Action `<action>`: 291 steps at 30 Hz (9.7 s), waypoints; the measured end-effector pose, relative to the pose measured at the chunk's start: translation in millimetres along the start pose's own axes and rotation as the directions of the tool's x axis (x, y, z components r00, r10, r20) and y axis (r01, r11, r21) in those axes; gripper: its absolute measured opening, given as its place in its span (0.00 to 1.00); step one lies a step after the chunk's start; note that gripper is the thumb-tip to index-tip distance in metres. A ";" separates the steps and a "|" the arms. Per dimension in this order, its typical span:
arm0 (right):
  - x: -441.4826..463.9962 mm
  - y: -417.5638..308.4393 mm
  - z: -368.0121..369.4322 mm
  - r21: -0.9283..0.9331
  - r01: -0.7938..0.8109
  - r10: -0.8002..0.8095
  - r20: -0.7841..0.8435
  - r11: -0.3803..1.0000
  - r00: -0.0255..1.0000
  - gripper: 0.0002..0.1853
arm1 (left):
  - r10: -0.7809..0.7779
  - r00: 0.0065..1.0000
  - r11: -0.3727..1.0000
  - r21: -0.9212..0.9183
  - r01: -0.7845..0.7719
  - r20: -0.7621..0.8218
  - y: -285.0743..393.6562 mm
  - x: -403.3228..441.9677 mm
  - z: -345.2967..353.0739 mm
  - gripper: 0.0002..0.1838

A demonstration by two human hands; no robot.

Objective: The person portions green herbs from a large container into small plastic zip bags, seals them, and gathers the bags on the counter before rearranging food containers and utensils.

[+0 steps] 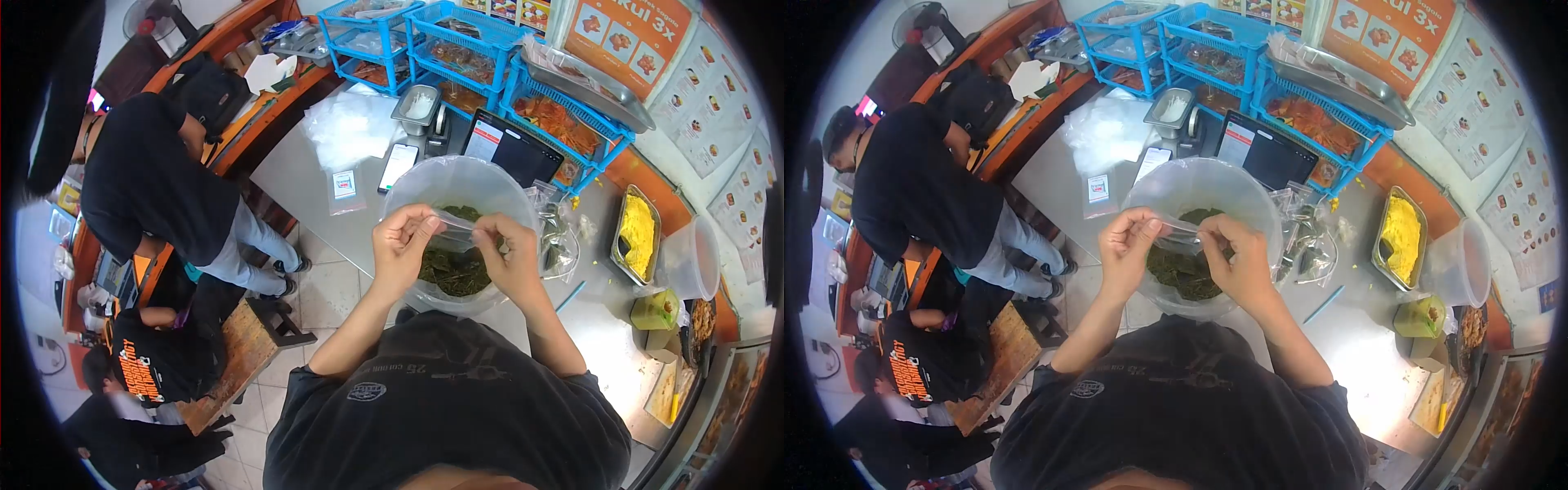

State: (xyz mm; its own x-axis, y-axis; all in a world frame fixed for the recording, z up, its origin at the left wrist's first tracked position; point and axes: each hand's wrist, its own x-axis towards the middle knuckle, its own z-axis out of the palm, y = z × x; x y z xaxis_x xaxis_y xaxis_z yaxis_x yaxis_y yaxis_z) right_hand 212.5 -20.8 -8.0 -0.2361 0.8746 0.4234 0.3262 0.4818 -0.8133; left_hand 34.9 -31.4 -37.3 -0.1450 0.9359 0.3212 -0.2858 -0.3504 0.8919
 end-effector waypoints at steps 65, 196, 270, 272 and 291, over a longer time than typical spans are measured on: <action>-55.6 279.0 -137.1 0.373 -0.490 0.603 -0.301 0.788 0.739 0.19 | 0.296 0.955 0.671 0.717 -0.189 -0.025 35.7 -68.5 70.1 0.12; -333.6 149.3 -394.6 0.194 -0.834 0.711 -0.640 0.516 0.291 0.17 | -0.305 0.631 0.805 0.547 -0.229 0.713 -115.0 -140.1 293.3 0.11; -295.3 189.4 -195.2 -0.403 -0.682 0.504 -0.467 0.610 0.727 0.14 | -0.617 0.406 0.551 0.738 -0.390 0.675 -168.6 -142.9 167.5 0.24; -243.8 203.3 -178.9 -0.582 -0.451 0.297 -0.344 0.677 0.891 0.24 | -0.603 0.499 0.448 0.782 -0.433 0.622 -170.9 -146.5 136.3 0.28; -65.7 323.6 -160.5 -0.674 -0.123 0.301 0.155 0.728 0.941 0.28 | -0.737 0.529 0.243 0.895 -0.373 0.421 -181.6 -178.2 55.4 0.56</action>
State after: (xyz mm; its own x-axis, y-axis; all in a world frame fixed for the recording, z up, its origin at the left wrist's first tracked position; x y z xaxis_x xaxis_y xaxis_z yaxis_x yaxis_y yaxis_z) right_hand 480.4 86.4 -234.9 -0.2652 0.9598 0.0915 0.8836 0.2800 -0.3754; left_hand 165.1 -132.4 -238.9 0.5324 0.7692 -0.3534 0.8327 -0.4008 0.3821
